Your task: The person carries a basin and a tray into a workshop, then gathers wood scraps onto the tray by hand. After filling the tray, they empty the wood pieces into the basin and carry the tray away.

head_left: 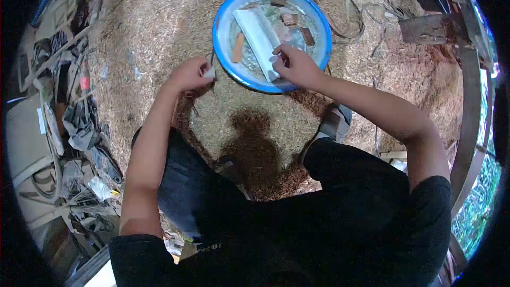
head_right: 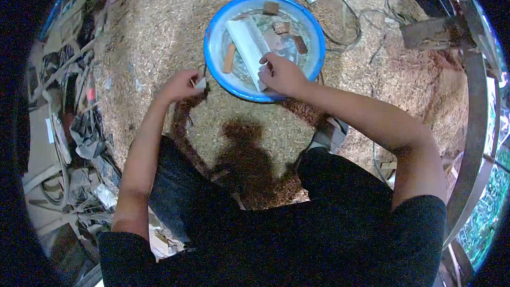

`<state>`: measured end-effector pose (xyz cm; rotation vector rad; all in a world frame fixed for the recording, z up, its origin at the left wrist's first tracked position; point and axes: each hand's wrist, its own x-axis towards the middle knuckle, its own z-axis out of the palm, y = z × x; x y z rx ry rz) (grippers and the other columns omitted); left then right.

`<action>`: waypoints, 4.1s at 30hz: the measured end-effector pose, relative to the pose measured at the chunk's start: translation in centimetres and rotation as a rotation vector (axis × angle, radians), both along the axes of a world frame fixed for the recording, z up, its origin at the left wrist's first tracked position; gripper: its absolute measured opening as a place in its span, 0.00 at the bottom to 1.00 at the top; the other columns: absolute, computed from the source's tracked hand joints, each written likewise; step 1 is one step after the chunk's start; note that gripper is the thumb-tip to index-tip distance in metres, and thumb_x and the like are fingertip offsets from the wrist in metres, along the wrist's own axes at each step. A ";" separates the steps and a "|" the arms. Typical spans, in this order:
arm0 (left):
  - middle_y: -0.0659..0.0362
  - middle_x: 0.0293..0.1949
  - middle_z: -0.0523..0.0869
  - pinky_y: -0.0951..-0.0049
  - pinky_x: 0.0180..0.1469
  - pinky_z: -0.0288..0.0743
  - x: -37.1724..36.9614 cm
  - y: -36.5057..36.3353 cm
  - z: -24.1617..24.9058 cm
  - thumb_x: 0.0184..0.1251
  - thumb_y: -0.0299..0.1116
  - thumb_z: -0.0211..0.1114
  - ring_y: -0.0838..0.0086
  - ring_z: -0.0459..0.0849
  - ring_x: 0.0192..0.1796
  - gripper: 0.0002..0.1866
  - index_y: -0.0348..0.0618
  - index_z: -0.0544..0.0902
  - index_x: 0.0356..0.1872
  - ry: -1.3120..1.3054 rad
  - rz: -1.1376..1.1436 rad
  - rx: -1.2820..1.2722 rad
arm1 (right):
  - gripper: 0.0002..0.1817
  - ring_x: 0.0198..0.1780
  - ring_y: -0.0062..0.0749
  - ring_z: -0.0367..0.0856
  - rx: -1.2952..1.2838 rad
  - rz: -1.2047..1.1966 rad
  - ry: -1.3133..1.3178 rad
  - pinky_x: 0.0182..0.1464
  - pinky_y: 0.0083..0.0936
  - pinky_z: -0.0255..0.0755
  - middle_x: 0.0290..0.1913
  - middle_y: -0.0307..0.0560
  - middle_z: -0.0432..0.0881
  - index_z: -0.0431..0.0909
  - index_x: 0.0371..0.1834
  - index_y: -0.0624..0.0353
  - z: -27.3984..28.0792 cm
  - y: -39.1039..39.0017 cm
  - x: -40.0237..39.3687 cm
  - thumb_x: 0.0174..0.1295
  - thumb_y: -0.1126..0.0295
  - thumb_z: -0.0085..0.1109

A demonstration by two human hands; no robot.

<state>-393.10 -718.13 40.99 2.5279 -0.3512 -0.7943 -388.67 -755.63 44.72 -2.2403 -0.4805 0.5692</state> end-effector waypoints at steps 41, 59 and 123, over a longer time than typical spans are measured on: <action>0.48 0.58 0.88 0.60 0.70 0.74 0.0 -40.5 4.8 0.76 0.24 0.67 0.56 0.85 0.63 0.09 0.37 0.87 0.53 -0.266 -0.437 -0.936 | 0.08 0.39 0.19 0.82 0.627 -1.249 -0.381 0.44 0.23 0.77 0.40 0.36 0.85 0.84 0.53 0.62 6.2 -27.2 -28.3 0.75 0.72 0.65; 0.48 0.58 0.87 0.58 0.71 0.72 -3.8 -48.0 4.5 0.79 0.27 0.64 0.55 0.83 0.64 0.09 0.38 0.88 0.53 -0.247 -0.455 -0.916 | 0.11 0.41 0.60 0.89 -0.642 -1.845 -0.460 0.47 0.49 0.81 0.36 0.64 0.88 0.87 0.38 0.65 -9.7 -43.8 -37.1 0.63 0.66 0.66; 0.50 0.60 0.87 0.59 0.71 0.73 0.3 -35.0 6.7 0.79 0.27 0.66 0.58 0.84 0.65 0.06 0.38 0.89 0.49 -0.283 -0.188 -0.905 | 0.19 0.48 0.61 0.85 -0.301 -1.183 -0.088 0.50 0.48 0.76 0.45 0.58 0.87 0.80 0.66 0.52 -2.8 -22.2 -45.2 0.75 0.60 0.62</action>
